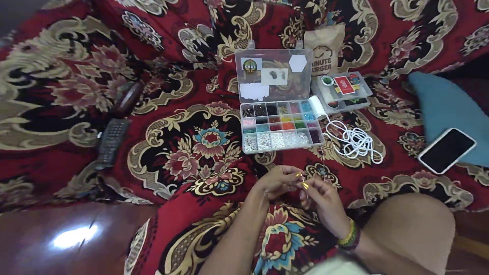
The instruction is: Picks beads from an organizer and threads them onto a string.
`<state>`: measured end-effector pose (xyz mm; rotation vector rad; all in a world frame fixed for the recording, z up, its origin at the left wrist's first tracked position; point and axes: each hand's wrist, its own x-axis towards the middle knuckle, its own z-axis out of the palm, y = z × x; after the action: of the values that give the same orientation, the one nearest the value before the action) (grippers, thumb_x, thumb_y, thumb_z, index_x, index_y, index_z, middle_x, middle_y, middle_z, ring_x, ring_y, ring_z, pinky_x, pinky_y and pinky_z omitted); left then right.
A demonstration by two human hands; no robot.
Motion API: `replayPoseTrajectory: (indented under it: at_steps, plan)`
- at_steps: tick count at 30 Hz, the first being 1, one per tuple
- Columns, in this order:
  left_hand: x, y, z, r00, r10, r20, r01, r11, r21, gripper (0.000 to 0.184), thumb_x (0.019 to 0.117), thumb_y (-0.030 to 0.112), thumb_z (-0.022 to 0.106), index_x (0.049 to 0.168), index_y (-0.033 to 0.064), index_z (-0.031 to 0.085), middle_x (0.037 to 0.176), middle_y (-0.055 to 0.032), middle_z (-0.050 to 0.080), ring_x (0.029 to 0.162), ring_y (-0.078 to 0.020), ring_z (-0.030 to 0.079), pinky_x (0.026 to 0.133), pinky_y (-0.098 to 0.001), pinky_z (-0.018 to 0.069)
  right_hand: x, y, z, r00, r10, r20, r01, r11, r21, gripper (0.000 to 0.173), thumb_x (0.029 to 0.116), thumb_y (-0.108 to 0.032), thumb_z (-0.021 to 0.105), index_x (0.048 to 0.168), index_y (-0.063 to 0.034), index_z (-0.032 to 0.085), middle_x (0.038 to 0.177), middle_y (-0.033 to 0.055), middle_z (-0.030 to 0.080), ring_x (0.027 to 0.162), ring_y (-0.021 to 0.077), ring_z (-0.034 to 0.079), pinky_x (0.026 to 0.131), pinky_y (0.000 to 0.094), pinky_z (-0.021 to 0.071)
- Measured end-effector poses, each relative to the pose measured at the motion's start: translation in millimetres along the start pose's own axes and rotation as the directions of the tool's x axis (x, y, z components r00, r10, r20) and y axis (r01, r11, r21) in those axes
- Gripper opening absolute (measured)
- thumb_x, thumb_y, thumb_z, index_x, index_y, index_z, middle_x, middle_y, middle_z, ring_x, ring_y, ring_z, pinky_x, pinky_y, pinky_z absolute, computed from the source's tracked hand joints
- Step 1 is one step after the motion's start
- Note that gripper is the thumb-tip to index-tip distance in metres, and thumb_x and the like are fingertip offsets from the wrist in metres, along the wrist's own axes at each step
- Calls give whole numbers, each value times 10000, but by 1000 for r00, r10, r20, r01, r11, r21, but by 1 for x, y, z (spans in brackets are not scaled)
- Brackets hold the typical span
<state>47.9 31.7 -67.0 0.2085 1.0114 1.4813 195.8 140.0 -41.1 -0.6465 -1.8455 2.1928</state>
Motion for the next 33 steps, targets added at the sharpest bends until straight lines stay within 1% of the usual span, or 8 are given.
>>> replayPoseTrajectory:
  at_steps: [4, 9, 13, 18, 23, 29, 33]
  plan:
    - [-1, 0, 0, 1000, 13, 22, -14, 999, 46, 238, 1035, 25, 462, 936, 125, 654, 818, 60, 715, 740, -44, 687, 739, -238, 589, -1, 1, -2, 1000, -12, 23, 12, 1000, -2, 203, 1001, -47, 496, 991, -19, 697, 752, -32, 707, 622, 46, 664, 602, 214, 586]
    - [-2, 0, 1, 1000, 25, 4, -25, 996, 84, 241, 1038, 36, 468, 937, 127, 667, 819, 66, 720, 739, -33, 687, 727, -228, 586, -3, -2, -3, 999, 3, 43, -3, 1000, -3, 192, 1000, -50, 498, 981, -18, 686, 753, -26, 703, 630, 52, 665, 600, 218, 584]
    - [-2, -2, 0, 997, 67, 35, -69, 995, 75, 239, 1017, 10, 470, 921, 141, 646, 825, 73, 707, 759, -36, 682, 775, -238, 586, -4, -1, -4, 998, 15, 65, -14, 1000, -4, 200, 1010, -50, 493, 1006, -5, 688, 773, -20, 710, 646, 55, 672, 609, 219, 586]
    - [-3, -2, 0, 998, 44, 35, -47, 996, 76, 255, 1016, 3, 473, 899, 149, 647, 828, 72, 716, 773, -37, 690, 791, -242, 589, -5, -2, -5, 997, 21, 69, -20, 1000, -14, 205, 1008, -51, 489, 991, -13, 690, 758, -21, 707, 640, 55, 671, 613, 221, 588]
    - [-3, -2, 0, 998, 22, 54, -27, 995, 94, 257, 1008, 9, 481, 880, 151, 652, 819, 71, 717, 764, -35, 689, 777, -238, 589, -6, -1, -6, 996, 25, 80, -25, 1000, -4, 199, 1002, -52, 493, 976, -12, 687, 752, -16, 703, 635, 60, 669, 607, 221, 587]
    - [-2, -2, -3, 996, 35, 81, -43, 994, 97, 271, 1010, 31, 473, 868, 161, 664, 822, 74, 722, 769, -29, 689, 781, -234, 586, -5, -2, -4, 996, 37, 75, -36, 999, -11, 200, 1003, -54, 496, 972, -10, 688, 753, -18, 707, 629, 57, 668, 603, 219, 586]
    - [-2, -2, -4, 995, 39, 87, -47, 995, 85, 286, 1010, 17, 465, 861, 160, 663, 814, 74, 723, 763, -29, 689, 780, -234, 586, -4, -2, -4, 996, 34, 79, -33, 999, -12, 202, 1002, -53, 490, 968, -16, 686, 749, -17, 706, 625, 56, 667, 598, 217, 583]
